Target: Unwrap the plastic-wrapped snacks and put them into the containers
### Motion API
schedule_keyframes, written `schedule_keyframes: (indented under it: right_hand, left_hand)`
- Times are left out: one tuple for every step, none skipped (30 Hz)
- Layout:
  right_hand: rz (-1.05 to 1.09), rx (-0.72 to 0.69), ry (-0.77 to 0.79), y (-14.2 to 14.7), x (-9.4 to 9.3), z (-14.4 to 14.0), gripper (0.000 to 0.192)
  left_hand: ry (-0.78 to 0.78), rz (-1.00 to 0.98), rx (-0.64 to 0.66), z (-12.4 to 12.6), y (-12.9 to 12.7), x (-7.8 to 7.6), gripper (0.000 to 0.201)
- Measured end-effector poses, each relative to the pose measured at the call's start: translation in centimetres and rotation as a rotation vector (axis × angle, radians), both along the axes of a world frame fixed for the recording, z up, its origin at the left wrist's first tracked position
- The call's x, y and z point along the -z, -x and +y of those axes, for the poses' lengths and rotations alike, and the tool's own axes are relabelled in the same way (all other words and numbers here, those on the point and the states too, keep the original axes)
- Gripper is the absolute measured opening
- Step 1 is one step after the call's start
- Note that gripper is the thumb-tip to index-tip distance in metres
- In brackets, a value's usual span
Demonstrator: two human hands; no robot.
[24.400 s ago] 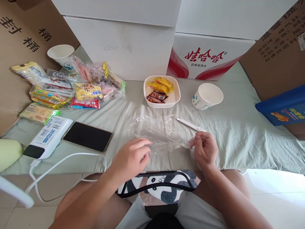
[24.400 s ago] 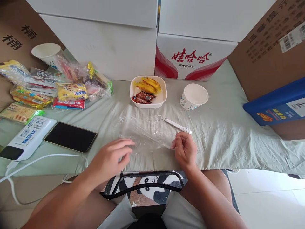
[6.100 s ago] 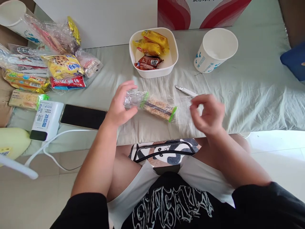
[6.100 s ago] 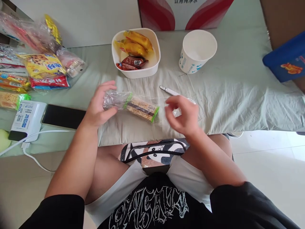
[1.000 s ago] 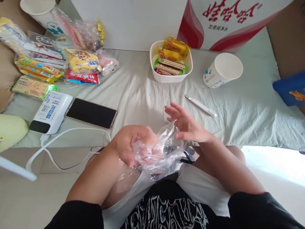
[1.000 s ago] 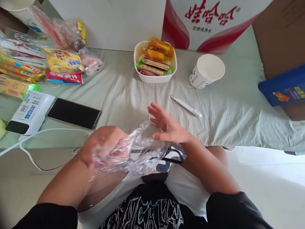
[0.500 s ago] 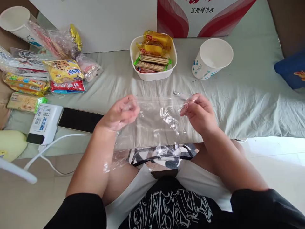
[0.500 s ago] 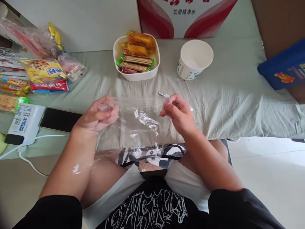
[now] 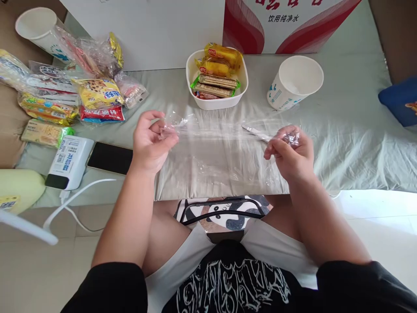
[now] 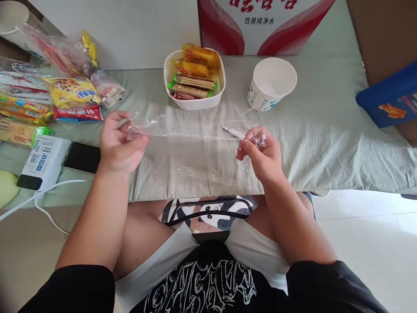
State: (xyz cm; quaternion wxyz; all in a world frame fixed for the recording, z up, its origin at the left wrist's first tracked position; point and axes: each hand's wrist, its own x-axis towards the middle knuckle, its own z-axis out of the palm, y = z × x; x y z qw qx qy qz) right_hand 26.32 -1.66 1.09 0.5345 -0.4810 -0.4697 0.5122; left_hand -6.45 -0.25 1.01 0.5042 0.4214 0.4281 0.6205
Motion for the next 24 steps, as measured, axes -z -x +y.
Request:
schedule_keyframes:
  right_hand:
    - [-0.001,0.003,-0.006,0.0,0.0,0.0,0.031]
    - [-0.014,0.000,0.005,0.0,0.0,0.0,0.030]
    - [-0.037,-0.011,0.035,0.1,0.1,0.1,0.029]
    - [-0.069,-0.029,0.080,0.2,0.2,0.2,0.028]
    - [-0.108,-0.051,0.130,0.4,0.4,0.3,0.027]
    - [-0.148,-0.073,0.176,0.6,0.5,0.5,0.026]
    - [-0.184,-0.085,0.208,0.7,0.7,0.6,0.024]
    - [-0.217,-0.084,0.222,0.9,0.9,0.7,0.021]
    - [-0.247,-0.068,0.222,0.9,1.0,0.8,0.018]
    - [-0.272,-0.039,0.211,0.9,1.2,0.9,0.015]
    - [-0.290,-0.004,0.192,0.9,1.2,0.9,0.012]
    - [-0.289,0.035,0.162,0.8,1.3,0.8,0.011]
    - [-0.264,0.073,0.120,0.7,1.3,0.8,0.010]
    - [-0.213,0.107,0.067,0.6,1.2,0.7,0.012]
    - [-0.144,0.133,0.010,0.5,1.1,0.6,0.015]
    - [-0.072,0.150,-0.047,0.3,1.0,0.5,0.020]
    - [-0.013,0.156,-0.095,0.1,0.9,0.4,0.024]
    - [0.025,0.147,-0.127,0.0,0.8,0.4,0.026]
    - [0.043,0.135,-0.144,-0.2,0.7,0.4,0.026]
    - [0.049,0.127,-0.147,-0.4,0.8,0.5,0.024]
    - [0.050,0.124,-0.137,-0.5,0.8,0.6,0.022]
    - [0.055,0.127,-0.120,-0.7,1.0,0.7,0.020]
    - [0.066,0.135,-0.094,-0.8,1.1,0.9,0.019]
    - [0.085,0.144,-0.066,-0.9,1.3,1.1,0.019]
  left_hand:
    - [0.007,-0.048,0.015,-0.2,0.2,-0.2,0.058]
    - [0.060,-0.070,0.052,-0.3,0.3,-0.4,0.057]
    - [0.158,-0.052,0.110,-0.3,0.3,-0.5,0.052]
    - [0.284,0.004,0.177,-0.3,0.3,-0.5,0.046]
    - [0.409,0.087,0.239,-0.3,0.3,-0.4,0.039]
    - [0.514,0.179,0.280,-0.2,0.1,-0.3,0.033]
    - [0.575,0.260,0.285,-0.1,0.0,-0.1,0.028]
    - [0.589,0.314,0.250,0.0,-0.1,0.1,0.024]
    - [0.565,0.340,0.190,0.2,-0.2,0.4,0.021]
    - [0.521,0.345,0.128,0.3,-0.3,0.6,0.020]
    - [0.464,0.340,0.075,0.3,-0.3,0.7,0.021]
    - [0.397,0.324,0.034,0.3,-0.2,0.8,0.024]
    - [0.321,0.294,0.013,0.2,-0.1,0.8,0.027]
    - [0.240,0.250,0.013,0.0,0.1,0.7,0.029]
    - [0.164,0.197,0.031,-0.3,0.2,0.5,0.030]
    - [0.104,0.144,0.062,-0.5,0.4,0.2,0.030]
    - [0.069,0.095,0.105,-0.8,0.5,0.0,0.030]
    - [0.062,0.067,0.143,-0.9,0.6,-0.2,0.030]
    - [0.077,0.060,0.166,-1.0,0.6,-0.3,0.031]
    - [0.103,0.064,0.164,-0.9,0.5,-0.3,0.031]
    - [0.125,0.072,0.121,-0.8,0.4,-0.3,0.028]
    - [0.144,0.071,0.079,-0.5,0.2,-0.2,0.025]
    - [0.160,0.057,0.041,-0.2,-0.1,-0.2,0.021]
    - [0.175,0.030,0.015,0.0,-0.3,-0.1,0.017]
